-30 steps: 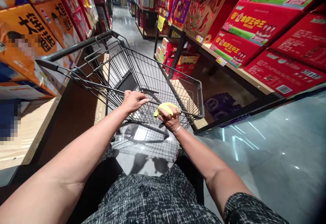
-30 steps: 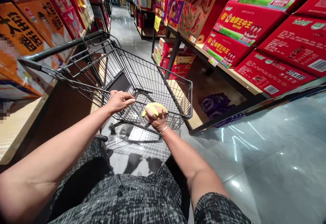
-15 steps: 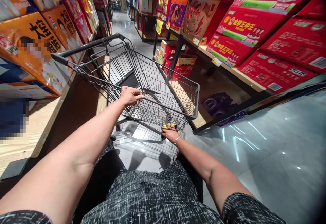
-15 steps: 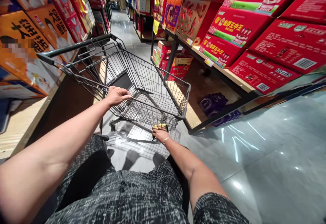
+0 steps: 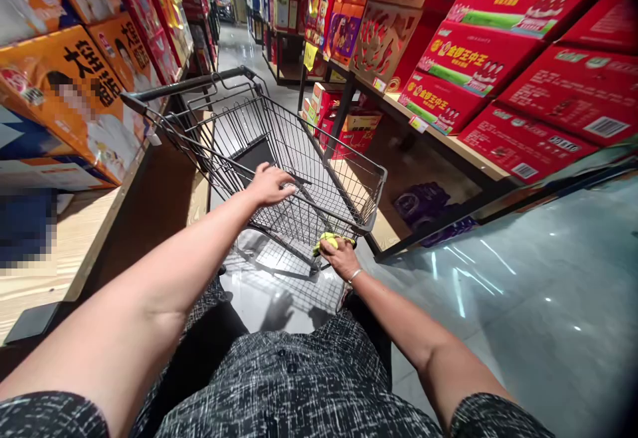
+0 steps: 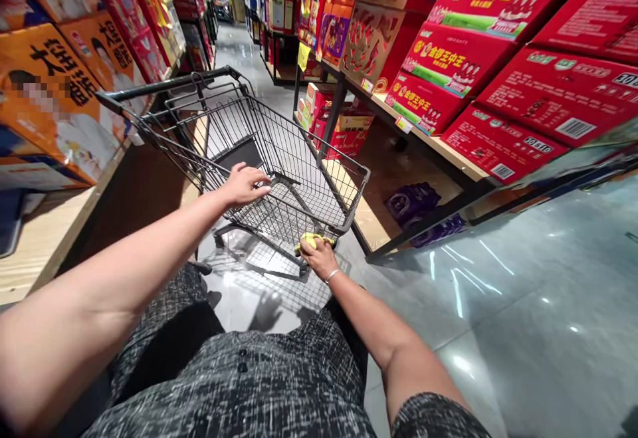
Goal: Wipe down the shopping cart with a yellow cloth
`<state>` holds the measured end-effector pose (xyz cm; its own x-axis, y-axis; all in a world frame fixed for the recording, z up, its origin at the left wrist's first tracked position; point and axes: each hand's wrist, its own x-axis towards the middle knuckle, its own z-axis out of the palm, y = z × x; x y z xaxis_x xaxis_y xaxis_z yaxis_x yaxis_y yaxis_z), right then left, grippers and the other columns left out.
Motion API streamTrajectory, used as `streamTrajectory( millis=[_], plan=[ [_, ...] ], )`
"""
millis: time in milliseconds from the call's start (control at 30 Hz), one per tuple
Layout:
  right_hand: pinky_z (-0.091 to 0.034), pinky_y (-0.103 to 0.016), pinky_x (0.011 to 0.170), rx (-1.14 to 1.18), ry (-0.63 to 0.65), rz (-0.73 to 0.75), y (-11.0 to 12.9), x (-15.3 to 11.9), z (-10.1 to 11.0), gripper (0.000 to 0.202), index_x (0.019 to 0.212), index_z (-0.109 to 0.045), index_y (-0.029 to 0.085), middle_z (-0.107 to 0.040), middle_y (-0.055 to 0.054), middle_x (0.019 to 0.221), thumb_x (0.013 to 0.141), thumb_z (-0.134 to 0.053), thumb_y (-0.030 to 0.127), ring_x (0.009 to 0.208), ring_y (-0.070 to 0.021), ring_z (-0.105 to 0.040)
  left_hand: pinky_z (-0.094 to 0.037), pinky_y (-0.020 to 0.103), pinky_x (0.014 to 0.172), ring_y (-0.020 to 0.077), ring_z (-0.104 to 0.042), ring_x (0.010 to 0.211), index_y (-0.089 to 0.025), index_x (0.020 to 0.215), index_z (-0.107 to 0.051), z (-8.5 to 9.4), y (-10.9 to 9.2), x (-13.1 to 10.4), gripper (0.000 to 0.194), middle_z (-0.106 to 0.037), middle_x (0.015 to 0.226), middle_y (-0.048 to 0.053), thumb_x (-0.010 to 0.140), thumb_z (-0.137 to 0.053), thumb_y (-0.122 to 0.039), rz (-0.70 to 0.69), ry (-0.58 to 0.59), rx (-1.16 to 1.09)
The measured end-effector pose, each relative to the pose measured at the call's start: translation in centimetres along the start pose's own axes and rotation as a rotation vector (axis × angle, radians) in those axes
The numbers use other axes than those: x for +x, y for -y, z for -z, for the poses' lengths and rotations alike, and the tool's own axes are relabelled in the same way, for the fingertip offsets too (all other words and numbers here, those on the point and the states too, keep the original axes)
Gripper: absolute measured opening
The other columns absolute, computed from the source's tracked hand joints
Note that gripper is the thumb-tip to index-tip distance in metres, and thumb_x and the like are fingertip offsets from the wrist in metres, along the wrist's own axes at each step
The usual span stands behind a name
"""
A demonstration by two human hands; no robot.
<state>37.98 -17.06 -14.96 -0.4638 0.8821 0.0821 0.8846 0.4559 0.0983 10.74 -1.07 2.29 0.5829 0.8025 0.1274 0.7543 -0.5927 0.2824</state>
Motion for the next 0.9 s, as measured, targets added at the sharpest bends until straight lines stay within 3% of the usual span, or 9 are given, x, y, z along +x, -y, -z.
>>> streamTrajectory(
  millis=[100,200,300,467,533,633,900],
  plan=[
    [-0.039,-0.044,0.107,0.069,0.215,-0.100,1.0,-0.2,-3.3,0.036,0.124,-0.068,0.040,-0.060,0.001,0.139,0.097,-0.049,0.025,0.129,-0.0275,-0.048,-0.012,0.054,0.121,0.0250,-0.049,0.133,-0.027,0.133,-0.061,-1.9,-2.9,-0.5,0.047,-0.062,0.135,0.007,0.091,-0.054,-0.048,-0.089,0.096,-0.045],
    [-0.038,-0.042,0.108,0.077,0.233,-0.128,1.2,0.2,-4.0,0.035,0.120,-0.071,0.038,-0.061,0.001,0.138,0.096,-0.049,0.024,0.128,-0.0264,-0.049,-0.004,0.056,0.123,0.0257,-0.048,0.133,-0.026,0.135,-0.059,-3.8,-3.9,-0.9,0.051,-0.061,0.135,0.007,0.087,-0.062,-0.042,-0.133,0.081,-0.060],
    [-0.041,-0.044,0.102,0.072,0.116,-0.061,1.1,1.0,-1.6,0.032,0.115,-0.072,0.036,-0.060,0.001,0.138,0.096,-0.050,0.023,0.125,-0.0282,-0.048,-0.001,0.057,0.124,0.0257,-0.051,0.129,-0.026,0.126,-0.063,-4.8,-3.4,-0.9,0.042,-0.065,0.125,0.005,0.086,-0.064,-0.036,-0.120,0.022,-0.077],
    [-0.039,-0.048,0.099,0.066,-0.415,-0.058,0.9,2.5,6.5,0.038,0.125,-0.067,0.041,-0.060,-0.001,0.137,0.096,-0.054,0.022,0.126,-0.0309,-0.040,0.004,0.057,0.124,0.0257,-0.050,0.129,-0.026,0.119,-0.065,-4.9,-2.8,-1.1,0.035,-0.064,0.122,0.004,0.084,-0.065,-0.031,-0.129,-0.024,-0.105],
    [-0.038,-0.049,0.099,0.034,-0.517,-0.099,0.8,2.7,9.1,0.042,0.126,-0.067,0.040,-0.058,-0.002,0.138,0.093,-0.055,0.017,0.124,-0.0313,-0.040,0.007,0.056,0.124,0.0254,-0.050,0.128,-0.025,0.118,-0.065,-4.7,-2.7,-1.5,0.034,-0.065,0.121,0.004,0.084,-0.064,-0.029,-0.125,-0.043,-0.097],
    [-0.041,-0.047,0.094,-0.010,-0.507,-0.123,0.5,1.7,10.7,0.042,0.118,-0.072,0.038,-0.060,-0.002,0.134,0.090,-0.055,0.011,0.116,-0.0295,-0.045,0.009,0.055,0.124,0.0243,-0.052,0.127,-0.025,0.116,-0.066,-4.5,-2.3,-2.0,0.033,-0.065,0.118,0.003,0.084,-0.064,-0.028,-0.137,-0.041,-0.090],
    [-0.044,-0.045,0.096,0.117,-0.458,-0.116,-1.6,-4.3,10.9,0.042,0.111,-0.075,0.028,-0.062,-0.007,0.128,0.078,-0.060,0.008,0.112,-0.0276,-0.055,0.007,0.058,0.123,0.0252,-0.051,0.129,-0.028,0.111,-0.068,-4.5,0.6,-3.3,0.029,-0.065,0.119,0.002,0.084,-0.062,-0.034,-0.152,-0.050,-0.130]
  ],
)
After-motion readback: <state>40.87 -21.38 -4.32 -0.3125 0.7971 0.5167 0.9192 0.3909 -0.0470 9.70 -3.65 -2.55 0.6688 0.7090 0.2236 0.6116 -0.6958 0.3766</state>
